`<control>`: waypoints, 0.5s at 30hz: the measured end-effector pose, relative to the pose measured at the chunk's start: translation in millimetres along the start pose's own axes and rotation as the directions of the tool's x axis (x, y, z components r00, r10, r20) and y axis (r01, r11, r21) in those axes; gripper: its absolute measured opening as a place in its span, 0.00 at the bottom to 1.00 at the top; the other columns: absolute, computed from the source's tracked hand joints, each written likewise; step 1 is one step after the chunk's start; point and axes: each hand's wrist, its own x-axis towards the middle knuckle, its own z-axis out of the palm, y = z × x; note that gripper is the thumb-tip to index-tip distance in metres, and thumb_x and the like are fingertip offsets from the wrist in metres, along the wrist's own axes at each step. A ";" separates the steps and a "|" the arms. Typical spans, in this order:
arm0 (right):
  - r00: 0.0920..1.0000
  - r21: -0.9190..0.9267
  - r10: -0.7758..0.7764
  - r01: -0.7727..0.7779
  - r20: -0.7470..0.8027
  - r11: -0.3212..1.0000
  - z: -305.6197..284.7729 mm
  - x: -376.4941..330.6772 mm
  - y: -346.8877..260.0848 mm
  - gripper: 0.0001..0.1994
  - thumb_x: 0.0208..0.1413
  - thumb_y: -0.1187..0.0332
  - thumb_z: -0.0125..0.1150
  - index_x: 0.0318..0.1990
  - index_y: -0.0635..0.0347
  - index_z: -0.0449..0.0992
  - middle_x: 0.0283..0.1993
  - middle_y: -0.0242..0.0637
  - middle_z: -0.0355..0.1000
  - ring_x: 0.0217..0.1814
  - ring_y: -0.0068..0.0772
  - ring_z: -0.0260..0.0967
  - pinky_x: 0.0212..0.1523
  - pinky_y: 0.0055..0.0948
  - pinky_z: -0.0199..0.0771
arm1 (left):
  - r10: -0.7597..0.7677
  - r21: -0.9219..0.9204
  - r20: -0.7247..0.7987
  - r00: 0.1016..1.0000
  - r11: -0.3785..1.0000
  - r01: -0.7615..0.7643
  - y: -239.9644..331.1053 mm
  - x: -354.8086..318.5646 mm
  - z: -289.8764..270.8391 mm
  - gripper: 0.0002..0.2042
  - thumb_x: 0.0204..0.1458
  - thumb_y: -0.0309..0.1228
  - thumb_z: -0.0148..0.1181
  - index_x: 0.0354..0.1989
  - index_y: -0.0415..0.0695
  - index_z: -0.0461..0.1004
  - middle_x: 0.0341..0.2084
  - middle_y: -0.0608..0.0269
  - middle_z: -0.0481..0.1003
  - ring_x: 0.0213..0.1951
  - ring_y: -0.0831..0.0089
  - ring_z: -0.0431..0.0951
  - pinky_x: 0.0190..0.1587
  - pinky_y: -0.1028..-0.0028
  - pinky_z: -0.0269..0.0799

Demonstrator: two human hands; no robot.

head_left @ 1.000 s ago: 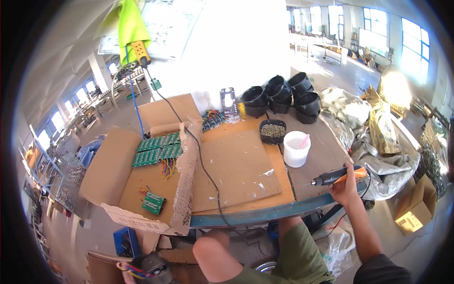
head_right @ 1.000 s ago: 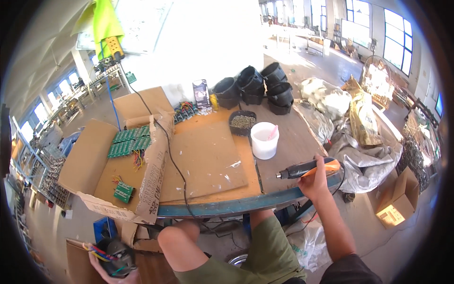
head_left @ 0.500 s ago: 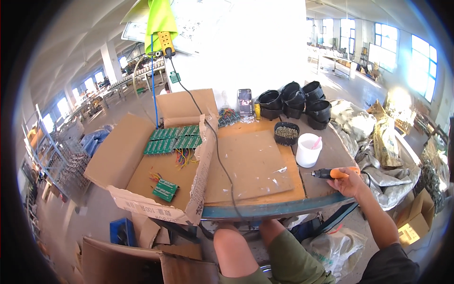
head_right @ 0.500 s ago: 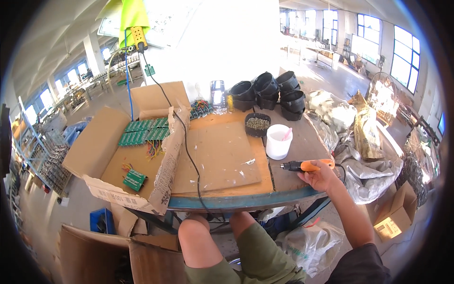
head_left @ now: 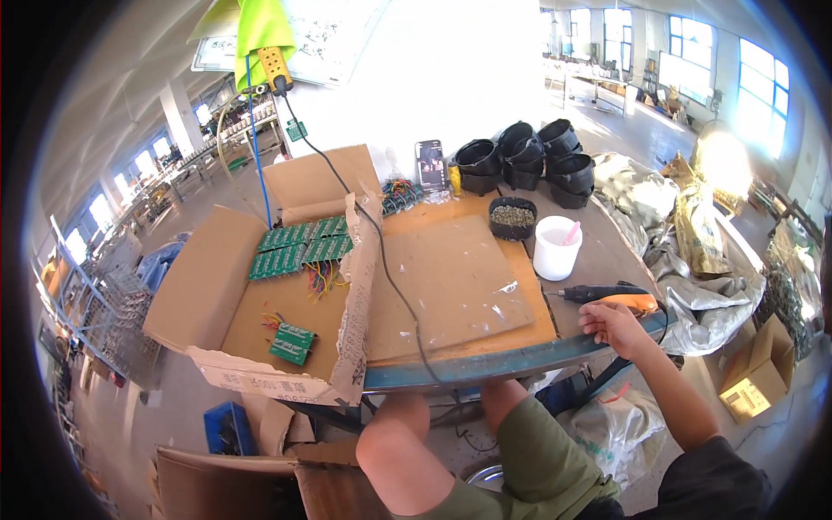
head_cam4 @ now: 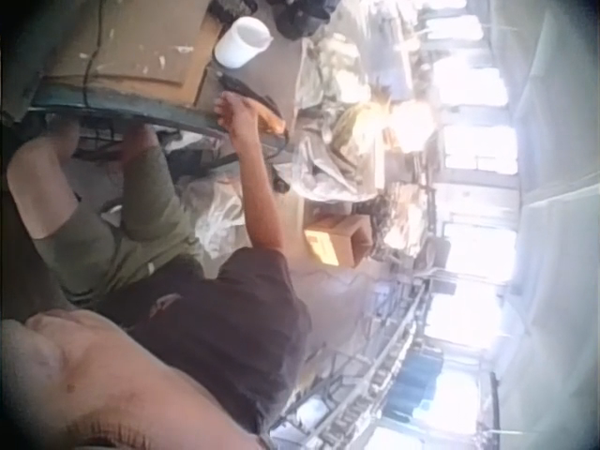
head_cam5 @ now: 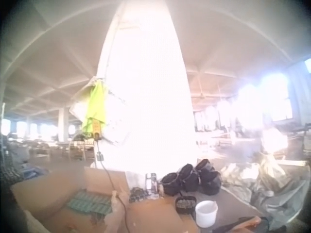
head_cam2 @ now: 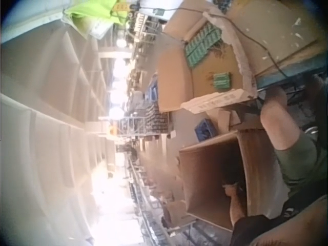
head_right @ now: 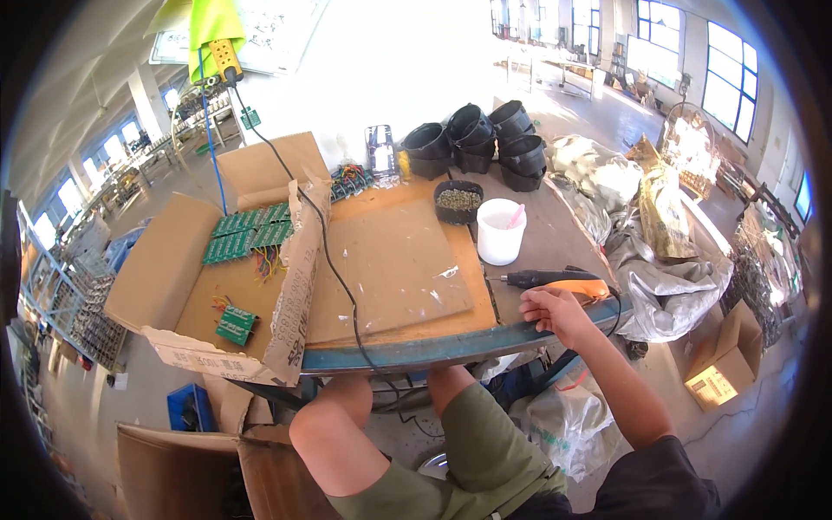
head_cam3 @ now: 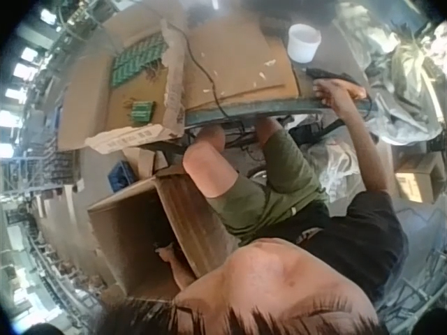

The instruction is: The person assembles electronic components by applying an adhesive from a cup to a small plastic housing, inserting a circuit board with attached wires, and securing the assembly using a power screwdriver.

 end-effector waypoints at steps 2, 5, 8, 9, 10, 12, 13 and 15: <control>0.999 -0.079 -0.051 0.051 0.001 0.996 0.6 2.0 3.9 0.12 0.63 0.63 0.56 0.46 0.61 0.77 0.38 0.32 0.78 0.35 0.21 0.73 0.31 0.20 0.70 | 0.023 0.012 0.019 1.000 1.000 -0.023 -0.8 10.2 1.3 0.61 0.30 0.61 0.77 0.67 0.32 0.54 0.48 0.45 0.77 0.49 0.50 0.80 0.49 0.54 0.78; 0.993 -0.165 -0.120 0.118 -0.005 0.979 5.2 1.1 8.2 0.11 0.64 0.66 0.55 0.46 0.64 0.76 0.37 0.34 0.78 0.34 0.20 0.73 0.29 0.18 0.69 | 0.033 0.036 0.044 0.998 0.999 -0.035 -2.1 18.6 3.8 0.57 0.32 0.60 0.76 0.66 0.33 0.57 0.47 0.45 0.77 0.48 0.49 0.79 0.48 0.53 0.78; 0.984 -0.226 -0.178 0.169 -0.019 0.959 11.2 -1.1 13.2 0.11 0.64 0.66 0.56 0.46 0.64 0.76 0.36 0.34 0.78 0.33 0.20 0.73 0.28 0.18 0.69 | 0.033 0.052 0.061 0.998 0.998 -0.036 -3.0 19.2 9.4 0.55 0.33 0.59 0.76 0.64 0.33 0.59 0.47 0.45 0.77 0.48 0.49 0.79 0.48 0.52 0.78; 0.981 -0.240 -0.193 0.181 -0.029 0.954 14.1 -3.5 13.0 0.10 0.63 0.67 0.56 0.46 0.64 0.76 0.35 0.33 0.77 0.33 0.19 0.72 0.28 0.18 0.69 | 0.037 0.055 0.064 0.997 0.998 -0.040 -2.1 22.7 9.6 0.54 0.34 0.59 0.75 0.64 0.33 0.59 0.46 0.45 0.77 0.48 0.48 0.79 0.48 0.52 0.78; 0.977 -0.262 -0.212 0.195 -0.037 0.945 16.2 -5.0 11.6 0.10 0.63 0.67 0.56 0.45 0.64 0.76 0.35 0.33 0.77 0.33 0.19 0.72 0.28 0.18 0.69 | 0.039 0.055 0.075 0.996 0.998 -0.043 0.2 22.3 12.8 0.53 0.34 0.58 0.75 0.63 0.33 0.60 0.46 0.44 0.77 0.48 0.48 0.79 0.48 0.51 0.77; 0.963 -0.304 -0.268 0.249 -0.019 0.919 14.6 -6.5 17.0 0.10 0.63 0.68 0.56 0.45 0.65 0.76 0.34 0.33 0.77 0.32 0.19 0.72 0.28 0.18 0.69 | 0.040 0.056 0.097 0.995 0.997 -0.045 3.8 22.7 19.2 0.51 0.35 0.58 0.75 0.62 0.33 0.61 0.46 0.44 0.77 0.47 0.48 0.79 0.48 0.51 0.77; 0.955 -0.326 -0.295 0.276 -0.011 0.904 13.9 -7.7 19.8 0.09 0.63 0.68 0.56 0.45 0.65 0.76 0.34 0.33 0.77 0.32 0.18 0.72 0.28 0.17 0.69 | 0.043 0.064 0.107 0.993 0.997 -0.050 4.7 22.9 22.5 0.50 0.36 0.57 0.75 0.62 0.33 0.62 0.46 0.44 0.77 0.47 0.48 0.79 0.48 0.51 0.77; 0.953 -0.345 -0.304 0.283 -0.005 0.895 15.0 -8.9 19.7 0.09 0.62 0.69 0.57 0.44 0.65 0.76 0.34 0.34 0.77 0.32 0.18 0.72 0.29 0.17 0.70 | 0.045 0.067 0.123 0.991 0.996 -0.054 6.2 21.1 31.2 0.49 0.37 0.57 0.75 0.61 0.33 0.63 0.45 0.44 0.77 0.47 0.47 0.78 0.48 0.50 0.77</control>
